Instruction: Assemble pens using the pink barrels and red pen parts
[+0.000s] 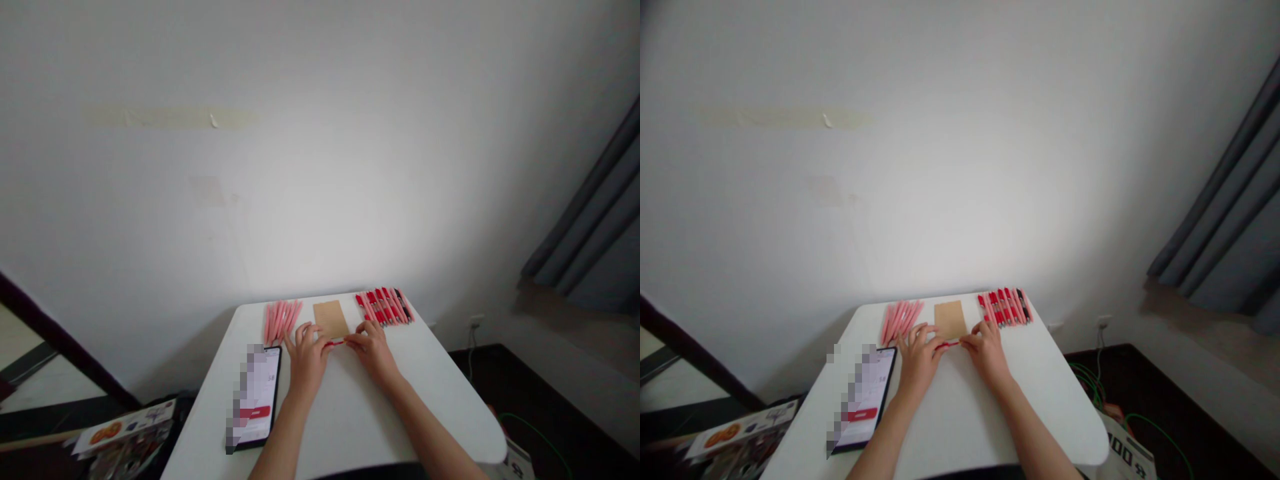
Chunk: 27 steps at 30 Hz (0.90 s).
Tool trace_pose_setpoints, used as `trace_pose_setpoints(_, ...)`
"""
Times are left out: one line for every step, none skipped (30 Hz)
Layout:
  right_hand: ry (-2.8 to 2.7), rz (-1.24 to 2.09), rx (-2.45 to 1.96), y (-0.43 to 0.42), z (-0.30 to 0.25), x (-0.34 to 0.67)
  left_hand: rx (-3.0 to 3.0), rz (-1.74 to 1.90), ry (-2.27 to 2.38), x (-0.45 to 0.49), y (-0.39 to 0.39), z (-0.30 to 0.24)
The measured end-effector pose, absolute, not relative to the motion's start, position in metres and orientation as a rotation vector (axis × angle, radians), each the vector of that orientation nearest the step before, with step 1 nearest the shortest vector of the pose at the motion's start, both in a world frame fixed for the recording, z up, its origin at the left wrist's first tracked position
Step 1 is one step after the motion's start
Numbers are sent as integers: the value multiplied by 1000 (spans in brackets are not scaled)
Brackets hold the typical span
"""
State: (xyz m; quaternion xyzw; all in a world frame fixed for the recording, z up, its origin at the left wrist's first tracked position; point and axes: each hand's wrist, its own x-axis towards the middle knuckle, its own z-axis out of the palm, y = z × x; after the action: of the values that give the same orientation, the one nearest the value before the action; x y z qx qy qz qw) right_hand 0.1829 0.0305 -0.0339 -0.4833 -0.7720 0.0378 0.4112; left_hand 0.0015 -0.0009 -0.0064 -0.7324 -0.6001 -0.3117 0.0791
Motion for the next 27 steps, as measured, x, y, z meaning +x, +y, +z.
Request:
trace_pose_setpoints(-1947,101,-1204,31,-34,183,-2208,-957,-1804,2,-1,-6)
trace_pose_setpoints(-1948,108,-1193,31,-35,182,-2219,-982,-1813,2,-1,-6)
trace_pose_setpoints(-1948,116,-1181,31,-35,182,-2227,-1008,-1822,2,-1,-6)
trace_pose_setpoints(-1948,124,-1171,32,-36,182,-2233,-1034,-1828,2,-1,-6)
trace_pose_setpoints(-1948,131,-1162,32,-37,182,-2238,-1057,-1830,2,0,-6)
trace_pose_setpoints(-1947,137,-1154,32,-38,182,-2244,-1075,-1830,2,0,-7)
trace_pose_setpoints(-1948,141,-1147,33,-38,182,-2248,-1090,-1828,1,1,-7)
trace_pose_setpoints(-1951,144,-1139,33,-39,181,-2253,-1098,-1825,1,1,-8)
trace_pose_setpoints(-1951,144,-1133,33,-39,181,-2256,-1102,-1822,1,2,-8)
trace_pose_setpoints(-1947,143,-1130,33,-39,181,-2255,-1106,-1821,1,2,-9)
trace_pose_setpoints(-1943,142,-1128,33,-39,181,-2249,-1112,-1823,1,2,-9)
trace_pose_setpoints(-1939,143,-1130,33,-38,181,-2240,-1120,-1828,1,3,-10)
trace_pose_setpoints(-1938,145,-1133,33,-38,181,-2230,-1128,-1836,1,3,-10)
trace_pose_setpoints(-1937,147,-1138,33,-38,181,-2219,-1135,-1844,1,3,-10)
trace_pose_setpoints(-1935,149,-1145,33,-38,182,-2208,-1140,-1854,2,2,-9)
trace_pose_setpoints(-1929,152,-1153,34,-38,183,-2199,-1140,-1866,2,2,-9)
trace_pose_setpoints(-1921,154,-1165,34,-38,185,-2187,-1138,-1880,2,2,-8)
trace_pose_setpoints(-1910,155,-1180,35,-38,186,-2175,-1134,-1896,2,1,-7)
trace_pose_setpoints(-1900,155,-1199,36,-38,187,-2159,-1132,-1914,2,1,-6)
trace_pose_setpoints(-1891,151,-1225,36,-38,189,-2142,-1129,-1931,2,0,-5)
trace_pose_setpoints(-1888,143,-1255,36,-38,190,-2121,-1130,-1945,2,0,-5)
trace_pose_setpoints(-1890,131,-1287,35,-38,191,-2102,-1131,-1955,2,0,-4)
trace_pose_setpoints(-1899,117,-1318,35,-37,192,-2084,-1132,-1965,2,0,-4)
trace_pose_setpoints(-1913,101,-1348,34,-36,192,-2068,-1131,-1974,2,-1,-3)
trace_pose_setpoints(-1933,87,-1373,32,-35,192,-2055,-1127,-1982,1,-1,-3)
trace_pose_setpoints(-1956,77,-1390,31,-34,192,-2047,-1122,-1989,1,-1,-3)
trace_pose_setpoints(-1978,70,-1400,30,-32,191,-2041,-1116,-1993,1,-1,-4)
